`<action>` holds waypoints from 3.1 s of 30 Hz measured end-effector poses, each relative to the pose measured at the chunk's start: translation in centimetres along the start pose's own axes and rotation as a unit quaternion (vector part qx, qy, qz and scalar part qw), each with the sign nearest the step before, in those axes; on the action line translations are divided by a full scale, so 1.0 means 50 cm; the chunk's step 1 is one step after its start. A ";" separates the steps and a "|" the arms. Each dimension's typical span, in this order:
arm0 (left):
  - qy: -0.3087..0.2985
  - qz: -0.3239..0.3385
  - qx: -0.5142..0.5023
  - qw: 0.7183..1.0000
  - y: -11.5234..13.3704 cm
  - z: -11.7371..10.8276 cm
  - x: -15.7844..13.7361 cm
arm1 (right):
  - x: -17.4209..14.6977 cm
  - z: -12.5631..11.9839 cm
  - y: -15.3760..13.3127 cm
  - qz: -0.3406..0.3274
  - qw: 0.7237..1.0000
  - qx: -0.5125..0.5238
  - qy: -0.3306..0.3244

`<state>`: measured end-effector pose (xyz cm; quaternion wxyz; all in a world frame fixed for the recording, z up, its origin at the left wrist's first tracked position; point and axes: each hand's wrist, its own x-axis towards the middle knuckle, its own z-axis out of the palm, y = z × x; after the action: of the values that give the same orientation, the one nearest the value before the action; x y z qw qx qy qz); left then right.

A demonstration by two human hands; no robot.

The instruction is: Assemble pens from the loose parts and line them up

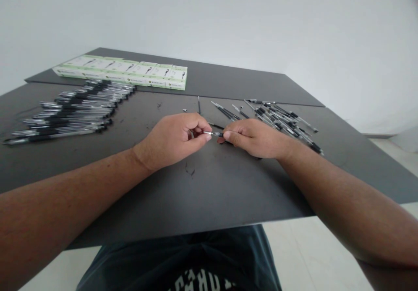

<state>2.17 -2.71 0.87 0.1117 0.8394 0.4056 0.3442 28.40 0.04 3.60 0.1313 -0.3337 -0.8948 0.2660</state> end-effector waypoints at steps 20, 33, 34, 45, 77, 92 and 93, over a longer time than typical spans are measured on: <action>-0.038 0.019 0.007 0.999 0.000 0.004 0.003 | 0.001 0.011 -0.010 -0.002 0.998 -0.053 -0.021; -0.059 0.017 0.014 0.998 -0.002 0.003 0.006 | -0.004 0.015 -0.021 0.002 0.997 -0.076 0.017; -0.060 0.014 0.015 0.998 -0.002 0.003 0.006 | -0.004 0.016 -0.021 0.001 0.997 -0.079 0.022; -0.068 -0.035 -0.014 0.997 -0.003 0.001 0.001 | -0.004 0.019 -0.014 -0.037 0.987 -0.150 0.050; -0.068 0.000 0.062 0.996 -0.003 -0.003 0.005 | -0.008 0.017 -0.025 -0.009 0.982 -0.183 0.054; -0.082 -0.014 0.069 0.994 0.002 -0.007 0.005 | -0.008 0.021 -0.026 0.009 0.988 -0.139 0.073; -0.083 -0.014 0.069 0.994 0.002 -0.007 0.005 | -0.008 0.021 -0.025 0.012 0.988 -0.132 0.078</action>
<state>2.11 -2.63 1.30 0.0915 0.8649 0.4298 0.2426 27.61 -1.45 3.42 0.1522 -0.3787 -0.9049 0.1203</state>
